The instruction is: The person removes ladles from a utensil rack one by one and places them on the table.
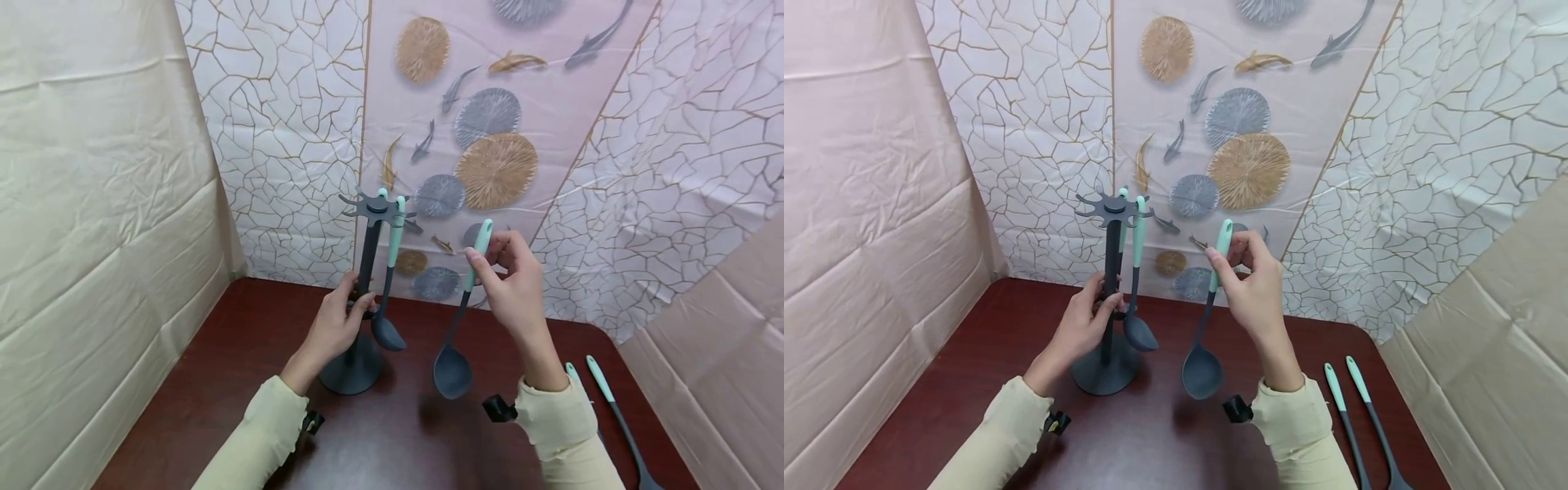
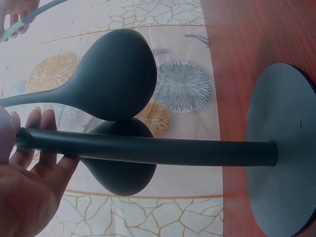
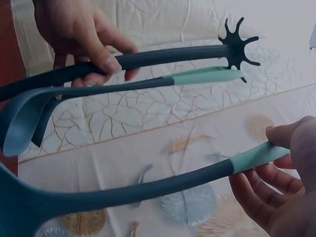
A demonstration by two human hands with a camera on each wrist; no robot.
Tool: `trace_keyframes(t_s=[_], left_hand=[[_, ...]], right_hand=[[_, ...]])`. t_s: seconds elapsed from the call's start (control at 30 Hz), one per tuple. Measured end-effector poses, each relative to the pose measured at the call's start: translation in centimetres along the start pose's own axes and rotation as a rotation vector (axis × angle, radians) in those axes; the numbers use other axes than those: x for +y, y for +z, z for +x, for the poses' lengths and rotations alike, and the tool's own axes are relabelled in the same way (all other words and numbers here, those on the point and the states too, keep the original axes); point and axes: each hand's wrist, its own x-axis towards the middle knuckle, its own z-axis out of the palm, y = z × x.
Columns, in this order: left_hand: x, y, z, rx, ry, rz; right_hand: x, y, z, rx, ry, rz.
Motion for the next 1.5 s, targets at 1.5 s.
trace_keyframes(t_s=[1.5], left_hand=[[-0.1,0.1,0.0,0.006,0.001,0.029]], right_hand=[[4.7,-3.9,-1.4,-0.043,0.161,-0.242]])
